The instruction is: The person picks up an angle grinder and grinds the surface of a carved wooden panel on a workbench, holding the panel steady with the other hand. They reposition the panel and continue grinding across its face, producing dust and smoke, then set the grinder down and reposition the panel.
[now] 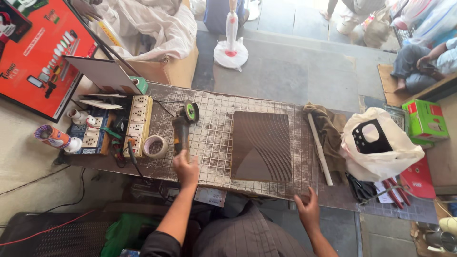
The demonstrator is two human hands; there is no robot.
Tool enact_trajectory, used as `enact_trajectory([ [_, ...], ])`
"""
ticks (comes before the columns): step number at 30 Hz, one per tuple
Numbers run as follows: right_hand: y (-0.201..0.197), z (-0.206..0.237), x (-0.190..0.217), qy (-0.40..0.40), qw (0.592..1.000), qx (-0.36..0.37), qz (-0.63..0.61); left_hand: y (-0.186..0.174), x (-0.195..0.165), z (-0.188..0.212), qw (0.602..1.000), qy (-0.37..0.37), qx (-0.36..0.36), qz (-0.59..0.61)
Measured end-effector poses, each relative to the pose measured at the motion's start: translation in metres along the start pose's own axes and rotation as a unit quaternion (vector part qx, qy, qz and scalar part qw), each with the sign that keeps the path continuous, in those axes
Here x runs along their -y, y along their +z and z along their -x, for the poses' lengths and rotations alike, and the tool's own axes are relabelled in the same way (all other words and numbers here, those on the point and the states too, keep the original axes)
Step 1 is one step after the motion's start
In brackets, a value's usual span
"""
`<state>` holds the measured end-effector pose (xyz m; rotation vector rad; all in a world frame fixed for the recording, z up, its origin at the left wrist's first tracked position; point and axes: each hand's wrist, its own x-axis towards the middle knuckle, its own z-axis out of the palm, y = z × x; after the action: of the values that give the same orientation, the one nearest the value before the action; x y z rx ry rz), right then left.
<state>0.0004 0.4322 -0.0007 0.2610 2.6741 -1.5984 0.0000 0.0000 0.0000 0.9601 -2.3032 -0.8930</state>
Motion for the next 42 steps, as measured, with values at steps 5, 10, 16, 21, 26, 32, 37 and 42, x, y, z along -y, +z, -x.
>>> enact_trajectory([
  [5,-0.034,0.042,-0.027,0.121,0.989,0.017,0.085,-0.009,0.02,-0.042,0.991,-0.071,0.045,-0.101],
  [10,-0.046,0.028,-0.031,0.206,0.956,0.107,0.179,0.007,0.013,-0.066,0.977,-0.103,0.136,-0.131],
  [16,-0.046,0.032,-0.032,0.237,0.941,0.153,0.187,0.004,0.007,-0.077,0.963,-0.138,0.122,-0.198],
  [21,-0.044,0.059,-0.038,0.247,0.938,0.164,0.177,0.008,-0.003,-0.092,0.953,-0.166,0.148,-0.208],
  [26,-0.037,0.047,-0.031,0.24,0.934,0.193,0.179,-0.005,0.004,-0.098,0.942,-0.201,0.185,-0.197],
  [32,-0.029,0.004,-0.022,0.192,0.936,0.235,0.179,-0.009,0.022,-0.081,0.79,-0.36,0.314,0.385],
  [37,0.012,-0.036,0.038,0.072,0.95,0.291,0.081,0.0,-0.01,0.004,0.667,-0.294,0.506,0.46],
  [42,0.051,-0.031,0.137,-0.008,0.853,0.373,-0.366,-0.027,-0.104,0.065,0.553,-0.176,0.64,0.503],
])
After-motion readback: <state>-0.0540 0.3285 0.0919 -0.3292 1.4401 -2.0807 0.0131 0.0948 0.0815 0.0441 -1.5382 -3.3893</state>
